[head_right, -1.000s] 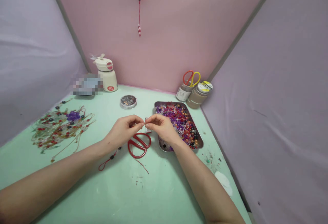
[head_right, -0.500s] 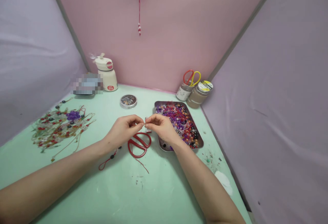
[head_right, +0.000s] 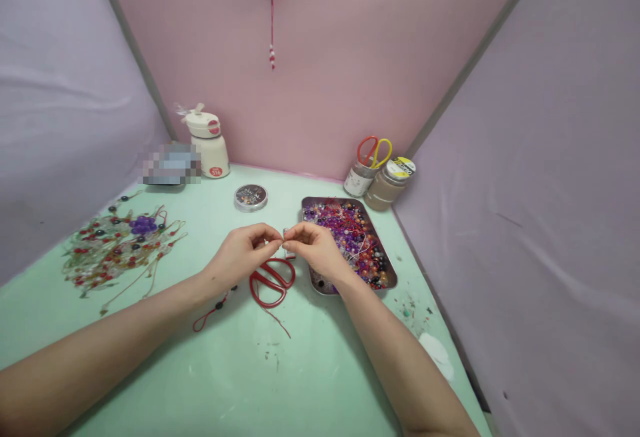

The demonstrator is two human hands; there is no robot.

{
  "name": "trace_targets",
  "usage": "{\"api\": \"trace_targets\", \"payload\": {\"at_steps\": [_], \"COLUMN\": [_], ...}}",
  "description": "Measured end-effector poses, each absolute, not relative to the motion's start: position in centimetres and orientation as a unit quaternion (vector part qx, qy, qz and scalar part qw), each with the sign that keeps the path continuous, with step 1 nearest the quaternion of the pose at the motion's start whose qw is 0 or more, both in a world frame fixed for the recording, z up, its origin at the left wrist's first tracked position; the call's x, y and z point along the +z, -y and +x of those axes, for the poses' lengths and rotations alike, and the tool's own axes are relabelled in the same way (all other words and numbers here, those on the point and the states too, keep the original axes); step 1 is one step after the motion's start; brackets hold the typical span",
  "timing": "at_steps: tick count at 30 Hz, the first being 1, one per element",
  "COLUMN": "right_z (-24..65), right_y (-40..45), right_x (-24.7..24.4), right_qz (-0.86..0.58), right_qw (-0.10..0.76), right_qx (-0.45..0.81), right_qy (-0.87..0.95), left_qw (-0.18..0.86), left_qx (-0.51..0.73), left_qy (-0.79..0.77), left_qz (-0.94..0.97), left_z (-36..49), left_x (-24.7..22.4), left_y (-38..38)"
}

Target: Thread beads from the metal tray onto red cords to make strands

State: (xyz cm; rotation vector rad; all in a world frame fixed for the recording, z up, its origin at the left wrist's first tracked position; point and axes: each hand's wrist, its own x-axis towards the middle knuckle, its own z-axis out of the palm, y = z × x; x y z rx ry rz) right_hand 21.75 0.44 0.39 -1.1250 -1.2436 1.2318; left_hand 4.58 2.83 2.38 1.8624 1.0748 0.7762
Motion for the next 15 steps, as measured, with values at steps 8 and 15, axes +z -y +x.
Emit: {"api": "trace_targets", "payload": {"at_steps": [8,15], "right_z": [21.76,21.56], "right_y": [-0.45,-0.33], "right_x": [0.18,0.38], "right_qz": [-0.467,-0.476], "right_qw": [0.505,0.504], "right_qx": [0.509,0.487], "right_qy": [0.518,0.531], "left_qw": [0.407,0.384], "left_qx": [0.309,0.308], "left_qy": [-0.426,-0.421], "left_qz": [0.747,0.762], "left_z": [4.6,4.55], "left_x": [2.3,2.38], "left_y": [-2.86,-2.87]}}
